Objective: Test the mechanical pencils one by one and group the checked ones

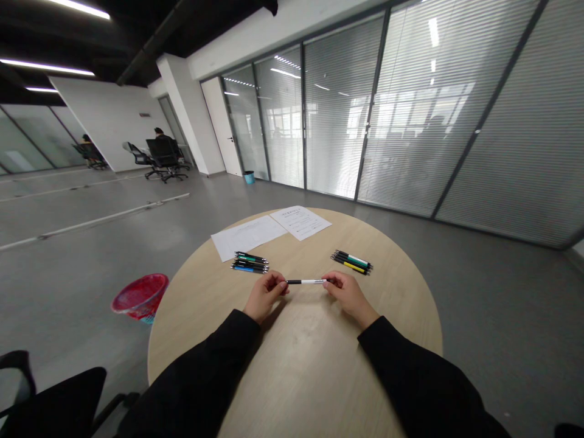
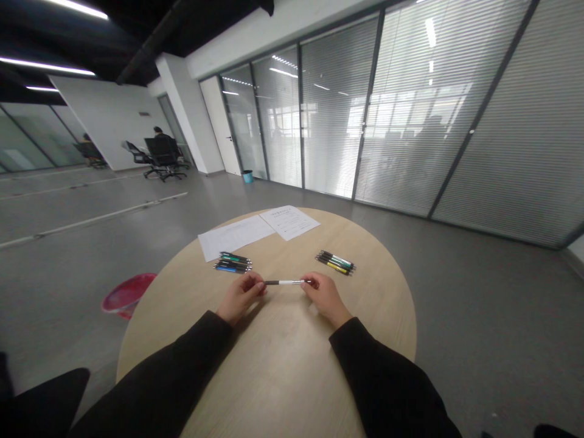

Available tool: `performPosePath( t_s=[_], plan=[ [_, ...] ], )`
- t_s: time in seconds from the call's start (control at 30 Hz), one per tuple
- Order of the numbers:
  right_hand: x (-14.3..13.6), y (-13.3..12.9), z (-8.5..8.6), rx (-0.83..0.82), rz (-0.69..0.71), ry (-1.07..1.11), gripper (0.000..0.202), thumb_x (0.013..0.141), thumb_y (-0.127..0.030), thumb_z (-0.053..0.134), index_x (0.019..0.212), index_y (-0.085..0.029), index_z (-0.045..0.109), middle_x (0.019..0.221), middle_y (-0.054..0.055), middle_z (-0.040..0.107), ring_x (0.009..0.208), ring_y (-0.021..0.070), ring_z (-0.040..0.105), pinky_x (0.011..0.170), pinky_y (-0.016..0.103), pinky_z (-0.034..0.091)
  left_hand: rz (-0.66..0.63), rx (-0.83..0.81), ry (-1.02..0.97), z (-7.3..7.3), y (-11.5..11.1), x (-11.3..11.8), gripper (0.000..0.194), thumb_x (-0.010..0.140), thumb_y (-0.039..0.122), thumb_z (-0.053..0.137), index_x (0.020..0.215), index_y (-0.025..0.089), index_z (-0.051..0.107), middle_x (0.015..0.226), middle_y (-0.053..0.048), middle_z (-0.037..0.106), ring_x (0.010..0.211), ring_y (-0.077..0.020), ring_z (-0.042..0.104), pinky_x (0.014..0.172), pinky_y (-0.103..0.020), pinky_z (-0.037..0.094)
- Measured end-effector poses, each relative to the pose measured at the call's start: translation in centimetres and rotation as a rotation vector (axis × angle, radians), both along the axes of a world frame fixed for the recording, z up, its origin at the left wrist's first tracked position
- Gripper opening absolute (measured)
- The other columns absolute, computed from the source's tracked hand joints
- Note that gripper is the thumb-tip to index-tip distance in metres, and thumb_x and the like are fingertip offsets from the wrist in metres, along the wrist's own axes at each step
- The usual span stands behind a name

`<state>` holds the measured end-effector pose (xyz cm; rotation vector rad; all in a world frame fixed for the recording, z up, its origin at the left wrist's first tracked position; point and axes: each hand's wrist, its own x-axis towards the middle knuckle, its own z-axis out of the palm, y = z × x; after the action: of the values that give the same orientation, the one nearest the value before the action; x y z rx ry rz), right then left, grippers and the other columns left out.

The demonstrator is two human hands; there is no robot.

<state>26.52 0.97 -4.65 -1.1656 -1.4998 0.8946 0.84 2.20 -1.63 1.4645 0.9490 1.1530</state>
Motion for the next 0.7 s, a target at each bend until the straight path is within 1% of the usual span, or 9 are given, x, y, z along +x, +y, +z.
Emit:
performPosePath(
  t_s=[0.17, 0.3, 0.4, 0.5, 0.6, 0.7],
  plan=[
    [0.1, -0.1, 0.3, -0.031, 0.016, -0.015, 0.024, 0.082, -0.038, 0.062, 0.087, -0.017, 0.072, 0.07, 0.002, 0.064, 0.062, 0.0155, 0.054, 0.057, 0.025, 0.043, 0.001, -0.017, -0.018, -0.2, 0.0, 0.0, 0.034, 0.075, 0.042, 0.076, 0.089, 0.016, 0.059, 0.071, 0.001, 0.063, 0.065, -0.0136, 0.063, 0.063, -0.026, 0.049],
    [0.1, -0.2, 0.5, -0.056, 0.018, -0.007, 0.027, 0.085, -0.042, 0.059, 0.079, -0.017, 0.069, 0.064, 0.001, 0.061, 0.056, 0.015, 0.053, 0.055, 0.026, 0.042, 0.0, 0.004, 0.033, -0.3, 0.0, 0.0, 0.032, 0.075, 0.041, 0.076, 0.088, 0.016, 0.061, 0.071, 0.0, 0.063, 0.065, -0.0143, 0.062, 0.063, -0.026, 0.048],
    [0.1, -0.3, 0.5, -0.07, 0.026, 0.007, 0.029, 0.086, -0.044, 0.059, 0.074, -0.018, 0.065, 0.061, 0.0, 0.059, 0.054, 0.0145, 0.052, 0.054, 0.026, 0.041, -0.005, 0.029, 0.079, -0.2, 0.0, 0.0, 0.029, 0.078, 0.041, 0.073, 0.086, 0.016, 0.06, 0.069, 0.0, 0.063, 0.065, -0.0144, 0.061, 0.063, -0.026, 0.047],
    [0.1, -0.2, 0.5, -0.087, 0.044, 0.028, 0.031, 0.086, -0.045, 0.058, 0.071, -0.018, 0.063, 0.059, 0.0, 0.059, 0.053, 0.0144, 0.052, 0.053, 0.025, 0.041, 0.006, 0.093, 0.186, 0.2, -0.4, 0.0, 0.024, 0.082, 0.04, 0.067, 0.085, 0.017, 0.061, 0.07, 0.0, 0.064, 0.065, -0.0146, 0.06, 0.063, -0.026, 0.046],
    [0.3, -0.2, 0.3, -0.094, 0.049, 0.036, 0.034, 0.086, -0.047, 0.058, 0.068, -0.018, 0.061, 0.057, 0.0, 0.058, 0.051, 0.0141, 0.051, 0.052, 0.025, 0.04, 0.029, 0.21, 0.373, 1.0, -1.1, 0.1, 0.021, 0.087, 0.039, 0.061, 0.084, 0.018, 0.061, 0.069, 0.0, 0.064, 0.062, -0.0145, 0.056, 0.06, -0.025, 0.041],
    [0.4, -0.1, 0.3, -0.096, 0.059, 0.057, 0.036, 0.086, -0.048, 0.058, 0.067, -0.018, 0.061, 0.057, 0.0, 0.058, 0.051, 0.014, 0.051, 0.051, 0.025, 0.04, 0.018, 0.279, 0.467, 1.9, -1.7, 0.2, 0.02, 0.09, 0.038, 0.055, 0.083, 0.02, 0.06, 0.066, 0.001, 0.061, 0.059, -0.0145, 0.051, 0.058, -0.026, 0.037]
  ],
)
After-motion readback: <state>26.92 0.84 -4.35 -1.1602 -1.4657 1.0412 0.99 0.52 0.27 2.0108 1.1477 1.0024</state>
